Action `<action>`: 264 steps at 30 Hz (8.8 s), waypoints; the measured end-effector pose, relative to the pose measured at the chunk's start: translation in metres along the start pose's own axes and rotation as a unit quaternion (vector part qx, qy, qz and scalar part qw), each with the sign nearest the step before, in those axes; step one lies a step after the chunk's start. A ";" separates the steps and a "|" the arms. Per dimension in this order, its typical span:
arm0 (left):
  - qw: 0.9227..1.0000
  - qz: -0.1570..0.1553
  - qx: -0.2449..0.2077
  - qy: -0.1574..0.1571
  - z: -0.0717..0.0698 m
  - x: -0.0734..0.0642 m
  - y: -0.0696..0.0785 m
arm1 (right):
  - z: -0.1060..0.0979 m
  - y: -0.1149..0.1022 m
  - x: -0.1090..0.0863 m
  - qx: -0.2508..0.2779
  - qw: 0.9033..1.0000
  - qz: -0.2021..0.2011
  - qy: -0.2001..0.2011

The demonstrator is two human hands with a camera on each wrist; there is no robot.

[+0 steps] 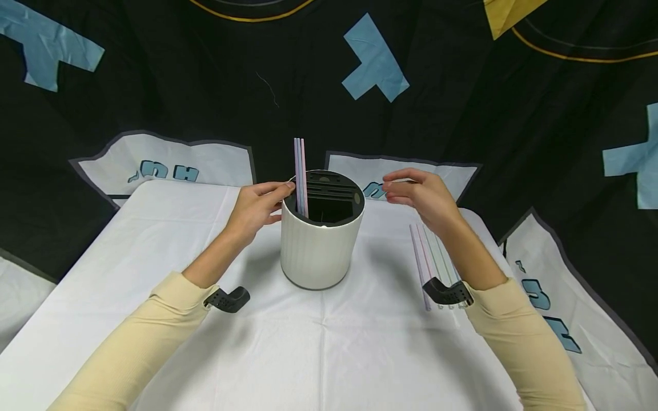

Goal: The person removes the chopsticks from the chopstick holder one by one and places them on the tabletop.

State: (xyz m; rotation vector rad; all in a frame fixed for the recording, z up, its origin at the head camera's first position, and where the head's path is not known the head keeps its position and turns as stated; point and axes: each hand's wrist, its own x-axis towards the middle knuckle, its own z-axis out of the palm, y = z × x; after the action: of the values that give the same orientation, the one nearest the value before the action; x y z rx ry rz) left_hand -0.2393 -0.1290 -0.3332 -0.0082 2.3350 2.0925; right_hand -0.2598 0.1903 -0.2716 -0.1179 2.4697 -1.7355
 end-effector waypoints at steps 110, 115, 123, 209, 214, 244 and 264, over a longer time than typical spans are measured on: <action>1.000 0.005 0.013 -0.001 0.002 -0.001 0.001 | -0.050 0.135 0.021 0.008 0.993 0.118 0.007; 1.000 0.005 0.018 -0.002 0.001 0.000 0.000 | -0.046 0.156 0.022 -0.013 0.991 0.132 0.006; 1.000 0.007 0.011 -0.003 0.001 0.000 -0.001 | -0.043 0.172 0.023 -0.034 0.988 0.151 0.028; 1.000 0.010 0.013 -0.006 0.000 0.000 -0.001 | 0.105 -0.052 0.006 0.012 0.993 -0.106 -0.047; 1.000 0.009 0.009 -0.003 0.000 0.000 0.000 | 0.094 -0.063 -0.001 0.055 0.991 -0.120 -0.039; 1.000 0.007 0.008 -0.006 0.001 0.000 -0.001 | -0.006 -0.063 -0.022 0.200 0.968 -0.121 0.086; 1.000 0.005 0.002 -0.003 0.001 0.001 -0.002 | -0.041 0.101 0.012 0.039 0.997 0.069 0.019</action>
State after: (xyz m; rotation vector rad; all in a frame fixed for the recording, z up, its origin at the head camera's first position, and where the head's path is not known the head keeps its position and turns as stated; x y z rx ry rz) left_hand -0.2402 -0.1279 -0.3355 0.0088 2.3404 2.0897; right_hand -0.2768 0.2612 -0.3531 0.0903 2.3692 -1.7888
